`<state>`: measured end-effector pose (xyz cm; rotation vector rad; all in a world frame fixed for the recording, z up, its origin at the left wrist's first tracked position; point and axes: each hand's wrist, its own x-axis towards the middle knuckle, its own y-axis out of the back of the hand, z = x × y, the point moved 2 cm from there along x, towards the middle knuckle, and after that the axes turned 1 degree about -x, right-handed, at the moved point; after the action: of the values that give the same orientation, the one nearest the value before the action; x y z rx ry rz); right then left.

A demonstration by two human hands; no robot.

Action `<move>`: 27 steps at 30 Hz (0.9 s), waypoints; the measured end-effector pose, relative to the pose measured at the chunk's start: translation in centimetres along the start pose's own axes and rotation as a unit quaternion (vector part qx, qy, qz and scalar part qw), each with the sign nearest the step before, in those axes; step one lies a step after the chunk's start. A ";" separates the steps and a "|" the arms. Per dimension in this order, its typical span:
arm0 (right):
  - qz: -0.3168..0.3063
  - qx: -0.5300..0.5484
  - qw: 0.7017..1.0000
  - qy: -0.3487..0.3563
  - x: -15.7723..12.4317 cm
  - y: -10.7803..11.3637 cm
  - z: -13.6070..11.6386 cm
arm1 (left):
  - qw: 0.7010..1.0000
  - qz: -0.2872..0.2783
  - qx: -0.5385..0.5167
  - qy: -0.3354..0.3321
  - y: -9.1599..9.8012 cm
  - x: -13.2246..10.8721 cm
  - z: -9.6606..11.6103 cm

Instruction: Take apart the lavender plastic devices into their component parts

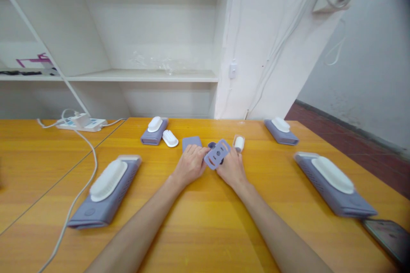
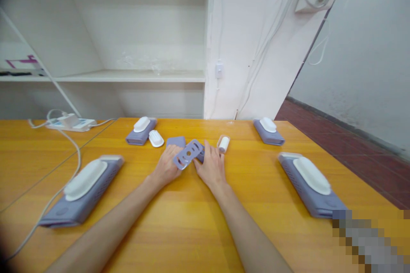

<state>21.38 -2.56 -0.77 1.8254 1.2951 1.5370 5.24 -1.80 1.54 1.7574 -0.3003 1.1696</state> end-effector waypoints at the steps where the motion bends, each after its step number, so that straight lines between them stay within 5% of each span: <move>1: 0.020 0.020 1.000 0.011 0.0 0.1 -0.1 | 1.000 0.007 -0.002 0.007 0.0 0.0 -0.1; 6: 0.165 0.141 0.972 0.094 -0.7 1.7 -0.6 | 0.998 0.044 -0.019 0.033 0.1 0.0 -0.2; 10: 0.201 0.167 0.956 0.133 -1.1 2.9 -1.0 | 0.998 0.041 -0.008 0.039 0.0 -0.1 -0.2; 17: 0.277 0.240 0.929 0.051 -0.7 2.8 0.1 | 0.997 0.039 0.061 0.037 0.4 0.0 -0.3; 24: 0.203 0.251 0.946 0.025 -0.7 2.6 0.7 | 0.997 0.047 0.028 0.048 0.4 -0.1 -0.4; 27: 0.204 0.257 0.944 -0.038 -0.6 2.3 1.2 | 0.999 0.035 -0.006 0.036 0.3 -0.3 -0.3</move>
<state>23.37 -3.93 0.39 2.5916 1.4426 1.3788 4.75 -1.74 1.49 1.7025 -0.3275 1.2767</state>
